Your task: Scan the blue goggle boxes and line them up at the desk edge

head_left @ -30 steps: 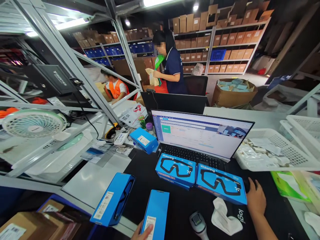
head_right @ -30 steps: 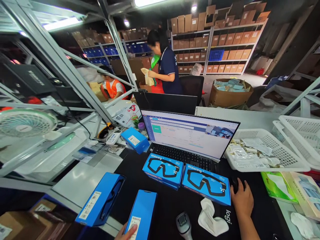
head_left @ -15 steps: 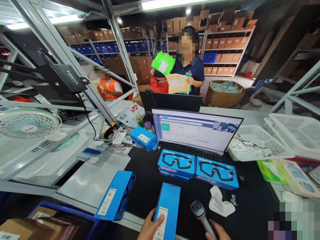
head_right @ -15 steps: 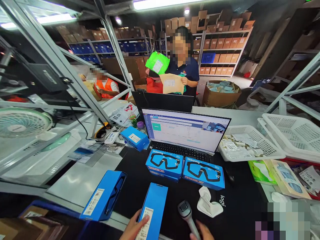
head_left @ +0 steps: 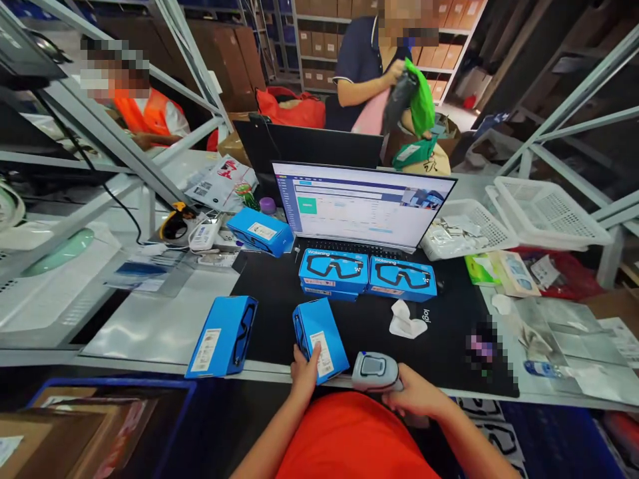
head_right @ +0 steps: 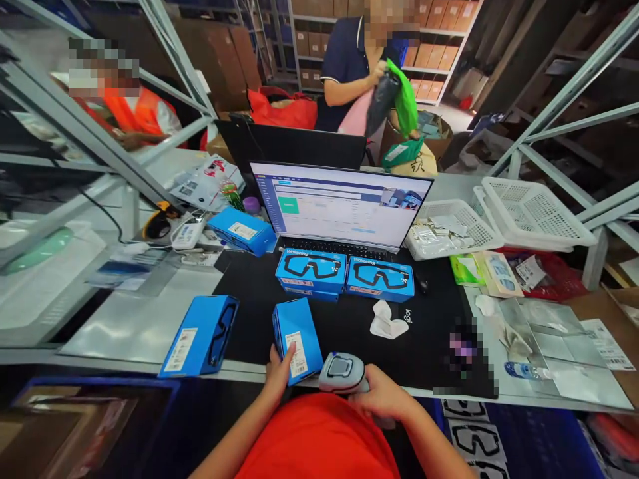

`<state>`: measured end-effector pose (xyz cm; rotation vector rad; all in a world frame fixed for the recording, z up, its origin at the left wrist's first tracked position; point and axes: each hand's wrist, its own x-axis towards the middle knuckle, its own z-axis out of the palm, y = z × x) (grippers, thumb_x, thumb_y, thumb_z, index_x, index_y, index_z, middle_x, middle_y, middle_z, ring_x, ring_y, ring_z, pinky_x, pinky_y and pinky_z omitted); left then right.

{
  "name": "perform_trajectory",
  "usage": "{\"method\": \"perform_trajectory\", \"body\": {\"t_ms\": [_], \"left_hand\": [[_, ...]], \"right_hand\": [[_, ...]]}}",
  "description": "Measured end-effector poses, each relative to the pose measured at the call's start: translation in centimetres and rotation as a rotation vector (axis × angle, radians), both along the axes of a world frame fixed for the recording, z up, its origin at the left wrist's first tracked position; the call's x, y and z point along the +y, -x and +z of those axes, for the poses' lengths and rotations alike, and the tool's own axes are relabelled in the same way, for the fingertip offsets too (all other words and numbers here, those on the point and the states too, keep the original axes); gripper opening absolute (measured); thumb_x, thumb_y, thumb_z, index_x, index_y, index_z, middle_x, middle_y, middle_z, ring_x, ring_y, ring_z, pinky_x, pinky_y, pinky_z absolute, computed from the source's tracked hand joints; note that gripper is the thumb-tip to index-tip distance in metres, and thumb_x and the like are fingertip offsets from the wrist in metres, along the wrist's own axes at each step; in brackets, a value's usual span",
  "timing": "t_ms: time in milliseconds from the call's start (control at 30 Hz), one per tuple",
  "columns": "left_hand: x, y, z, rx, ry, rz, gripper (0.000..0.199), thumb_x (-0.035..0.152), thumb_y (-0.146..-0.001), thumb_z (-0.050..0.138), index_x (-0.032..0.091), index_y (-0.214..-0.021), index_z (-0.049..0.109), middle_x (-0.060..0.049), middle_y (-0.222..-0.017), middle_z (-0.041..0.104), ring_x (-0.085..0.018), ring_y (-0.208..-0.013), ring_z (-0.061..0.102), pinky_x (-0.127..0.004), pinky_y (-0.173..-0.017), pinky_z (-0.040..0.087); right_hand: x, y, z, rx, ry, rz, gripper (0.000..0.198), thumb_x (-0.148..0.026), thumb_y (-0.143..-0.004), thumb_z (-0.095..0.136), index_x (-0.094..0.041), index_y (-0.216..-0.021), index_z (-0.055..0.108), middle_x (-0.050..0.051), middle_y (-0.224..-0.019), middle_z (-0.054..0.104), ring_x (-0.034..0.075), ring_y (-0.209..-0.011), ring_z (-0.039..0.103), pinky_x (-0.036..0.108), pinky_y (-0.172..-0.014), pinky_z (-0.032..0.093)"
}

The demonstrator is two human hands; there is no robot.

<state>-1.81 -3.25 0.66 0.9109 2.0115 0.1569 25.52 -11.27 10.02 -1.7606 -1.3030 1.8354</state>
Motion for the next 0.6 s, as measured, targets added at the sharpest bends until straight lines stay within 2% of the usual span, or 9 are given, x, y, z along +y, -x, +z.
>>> {"method": "perform_trajectory", "body": {"t_ms": [100,267,400,500,600], "left_hand": [[0.0,-0.7,0.8,0.019,-0.003,-0.031,0.091,0.062,-0.095,0.044,0.007,-0.163,0.019,-0.03,-0.153,0.048,-0.039,-0.148,0.043,-0.048,-0.122,0.034],[-0.4,-0.9,0.9,-0.001,-0.018,-0.034,0.089,0.061,-0.097,0.039,0.01,-0.166,0.015,-0.027,-0.161,0.039,-0.041,-0.151,0.037,-0.051,-0.123,0.032],[-0.6,-0.4,0.4,-0.064,-0.042,0.035,0.087,0.059,-0.097,0.042,0.012,-0.166,0.017,-0.026,-0.163,0.036,-0.042,-0.154,0.032,-0.053,-0.125,0.027],[-0.5,0.6,0.4,-0.147,-0.081,0.12,0.082,0.051,-0.097,0.05,0.007,-0.162,0.027,-0.028,-0.158,0.045,-0.04,-0.152,0.038,-0.05,-0.125,0.03],[-0.5,2.5,0.6,-0.275,-0.14,0.204,0.079,0.053,-0.092,0.061,0.009,-0.154,0.041,-0.025,-0.144,0.061,-0.035,-0.139,0.056,-0.042,-0.117,0.044]], "right_hand": [[0.4,1.4,0.9,0.019,-0.034,0.051,0.022,-0.019,-0.072,0.079,-0.012,-0.092,0.074,-0.003,-0.071,0.068,0.015,-0.068,0.062,0.023,-0.062,0.048],[1.7,3.0,1.8,0.067,0.016,0.053,0.033,-0.016,-0.069,0.058,-0.014,-0.097,0.075,-0.005,-0.061,0.061,0.012,-0.052,0.054,0.02,-0.048,0.04],[2.0,3.2,2.2,0.135,0.07,0.056,0.028,-0.018,-0.065,0.055,-0.014,-0.087,0.072,-0.005,-0.053,0.057,0.013,-0.045,0.052,0.022,-0.044,0.039],[1.8,3.1,1.7,0.117,0.09,-0.009,0.029,-0.021,-0.066,0.057,-0.014,-0.091,0.068,-0.004,-0.057,0.06,0.011,-0.045,0.051,0.02,-0.044,0.037],[1.2,2.8,0.1,0.103,0.118,-0.058,0.04,-0.024,-0.068,0.06,-0.014,-0.107,0.066,-0.004,-0.063,0.064,0.01,-0.047,0.053,0.019,-0.044,0.035]]}}
